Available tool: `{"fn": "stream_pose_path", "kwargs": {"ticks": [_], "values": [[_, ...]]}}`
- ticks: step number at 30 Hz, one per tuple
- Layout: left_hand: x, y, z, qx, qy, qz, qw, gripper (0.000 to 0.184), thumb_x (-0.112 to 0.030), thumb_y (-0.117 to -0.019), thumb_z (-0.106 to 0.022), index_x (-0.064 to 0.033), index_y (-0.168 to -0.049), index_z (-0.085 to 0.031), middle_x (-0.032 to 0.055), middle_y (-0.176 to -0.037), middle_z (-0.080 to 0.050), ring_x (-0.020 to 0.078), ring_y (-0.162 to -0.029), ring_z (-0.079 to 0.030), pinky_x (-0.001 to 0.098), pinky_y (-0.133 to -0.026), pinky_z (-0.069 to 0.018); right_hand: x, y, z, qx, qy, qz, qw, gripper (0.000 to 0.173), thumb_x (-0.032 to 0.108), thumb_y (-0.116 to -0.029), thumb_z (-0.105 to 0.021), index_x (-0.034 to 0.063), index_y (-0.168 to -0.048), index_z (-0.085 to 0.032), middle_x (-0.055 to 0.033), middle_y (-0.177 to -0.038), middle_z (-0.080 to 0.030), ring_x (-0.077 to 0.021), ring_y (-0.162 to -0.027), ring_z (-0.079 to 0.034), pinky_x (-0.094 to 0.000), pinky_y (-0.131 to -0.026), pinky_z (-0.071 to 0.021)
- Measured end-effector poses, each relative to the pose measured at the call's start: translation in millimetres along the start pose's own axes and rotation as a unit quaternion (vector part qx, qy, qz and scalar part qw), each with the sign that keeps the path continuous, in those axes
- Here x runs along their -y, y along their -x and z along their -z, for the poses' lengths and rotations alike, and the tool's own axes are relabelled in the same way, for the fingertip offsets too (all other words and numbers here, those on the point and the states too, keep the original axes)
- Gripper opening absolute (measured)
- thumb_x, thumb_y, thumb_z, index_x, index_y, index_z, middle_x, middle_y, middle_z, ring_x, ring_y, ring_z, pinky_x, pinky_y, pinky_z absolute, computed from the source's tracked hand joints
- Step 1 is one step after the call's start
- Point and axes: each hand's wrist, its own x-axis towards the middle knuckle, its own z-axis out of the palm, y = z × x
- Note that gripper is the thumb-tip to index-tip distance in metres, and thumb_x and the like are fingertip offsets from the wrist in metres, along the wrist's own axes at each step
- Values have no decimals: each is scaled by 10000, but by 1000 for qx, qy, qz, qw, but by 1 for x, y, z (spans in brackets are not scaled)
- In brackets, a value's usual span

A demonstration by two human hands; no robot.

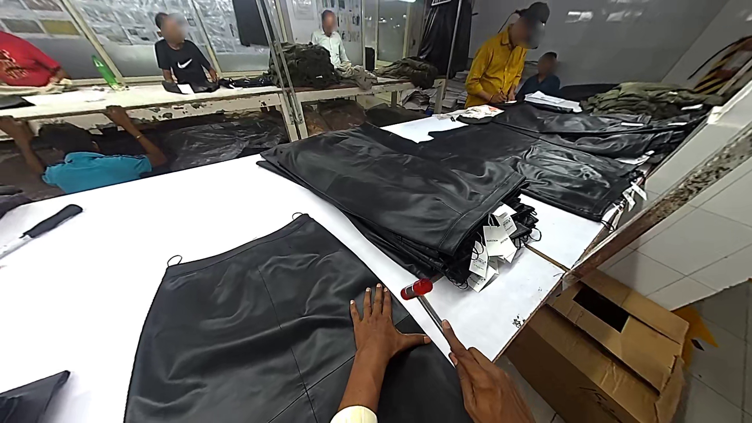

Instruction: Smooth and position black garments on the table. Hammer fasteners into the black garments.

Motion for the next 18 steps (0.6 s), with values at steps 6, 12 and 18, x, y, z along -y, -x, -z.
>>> {"fn": "stream_pose_path", "kwargs": {"ticks": [6,12,18], "values": [[-1,0,0,-4,-2,-2,1000,1503,-1075,-533,-409,-142,-1659,-63,24,-1736,37,296,-1593,67,669,-1208,84,-13,-5,-7,50,32,-34,998,476,341,-1091,-350,328,-1551,-471,-88,-772,-630,-265,-572,-618,-435,-504,-522],[0,2,-6,-10,-5,-3,1000,1501,-1076,-532,-406,-148,-1660,-60,18,-1737,22,288,-1594,64,669,-1211,76,-10,-14,-12,126,50,-57,989,493,349,-1090,-337,399,-1577,-396,-118,-832,-652,-304,-654,-649,-458,-578,-535],[-1,0,-2,-1,1,3,1000,1483,-1067,-543,-426,-162,-1661,-64,16,-1736,31,290,-1594,65,670,-1215,61,-9,-22,-10,139,43,-56,988,491,338,-1093,-347,381,-1580,-397,-144,-858,-665,-330,-692,-666,-488,-603,-541]]}}
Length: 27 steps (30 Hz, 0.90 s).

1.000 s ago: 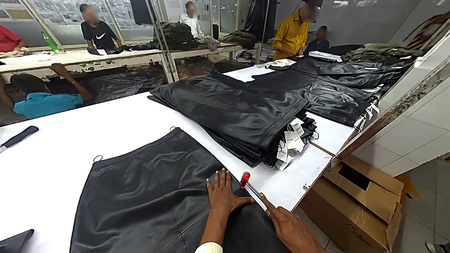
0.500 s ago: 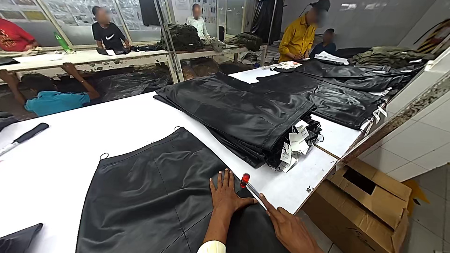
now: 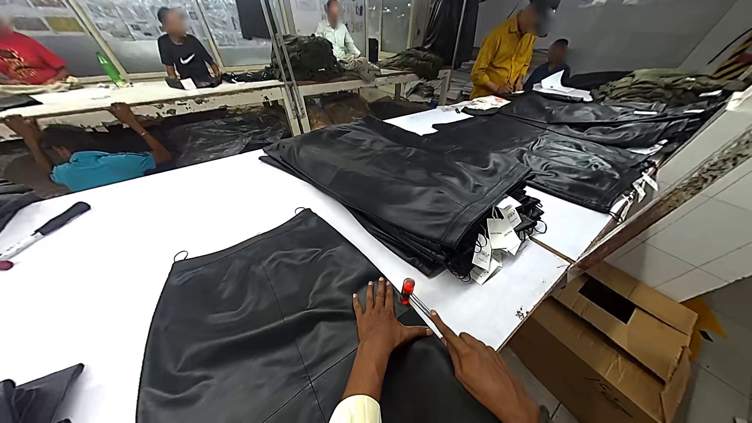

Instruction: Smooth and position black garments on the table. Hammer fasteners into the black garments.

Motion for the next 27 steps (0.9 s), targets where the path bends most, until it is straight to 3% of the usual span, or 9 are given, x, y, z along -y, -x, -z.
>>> {"fn": "stream_pose_path", "kwargs": {"ticks": [1,5,9,12,14,16,18,22,27], "values": [[0,0,-1,-4,-3,-2,1000,1485,-1068,-542,-425,-159,-1661,-64,17,-1737,31,291,-1594,65,669,-1215,61,-4,-1,1,17,-3,-7,1000,489,353,-1096,-337,397,-1580,-389,-145,-866,-668,-339,-722,-669,-498,-627,-539],[0,-2,4,-2,0,1,1000,1499,-1074,-526,-422,-166,-1661,-55,20,-1737,23,292,-1594,61,664,-1218,58,-8,9,2,-142,-32,52,988,473,318,-1083,-355,295,-1528,-513,-61,-726,-607,-228,-532,-585,-398,-474,-504],[0,0,-1,-9,-7,-3,1000,1502,-1073,-529,-426,-154,-1660,-64,11,-1737,30,282,-1595,62,664,-1217,55,-16,23,-6,-58,-1,31,998,480,344,-1084,-349,373,-1551,-457,-90,-748,-616,-274,-568,-612,-440,-503,-514],[0,-2,1,-7,-5,0,1000,1504,-1078,-523,-416,-163,-1661,-55,20,-1737,21,291,-1595,57,668,-1216,53,-8,26,6,-143,-35,56,988,469,325,-1092,-351,282,-1529,-513,-65,-745,-608,-217,-529,-578,-386,-460,-494],[0,-2,1,-2,-4,2,1000,1502,-1076,-527,-418,-166,-1661,-41,21,-1737,27,293,-1594,63,673,-1213,55,-9,31,1,-137,-19,58,989,470,301,-1082,-369,288,-1530,-511,-74,-749,-604,-221,-509,-572,-390,-439,-487],[-1,-1,0,-1,-10,1,1000,1502,-1077,-527,-415,-167,-1661,-39,13,-1737,35,286,-1594,71,666,-1217,58,-18,33,-9,-66,5,33,997,483,324,-1077,-378,363,-1552,-460,-95,-746,-613,-269,-533,-599,-436,-469,-505],[-2,-1,1,-4,-8,1,1000,1502,-1074,-529,-419,-161,-1661,-43,13,-1736,38,285,-1594,72,663,-1216,63,-24,31,-3,-46,-20,15,999,479,358,-1090,-352,362,-1559,-448,-96,-763,-636,-282,-594,-630,-459,-531,-530],[0,-2,1,-3,-5,3,1000,1499,-1077,-532,-403,-159,-1661,-41,14,-1737,35,283,-1592,85,675,-1208,76,-26,42,9,-119,-128,21,984,478,293,-1096,-388,177,-1550,-479,-112,-841,-699,-256,-641,-654,-451,-592,-562],[-4,-20,1,-34,14,4,999,1500,-1079,-526,-406,-148,-1659,-90,33,-1737,9,291,-1595,54,667,-1213,66,-35,65,11,-64,-178,3,982,471,213,-1095,-423,55,-1537,-464,-188,-1023,-740,-316,-807,-721,-491,-757,-588]]}}
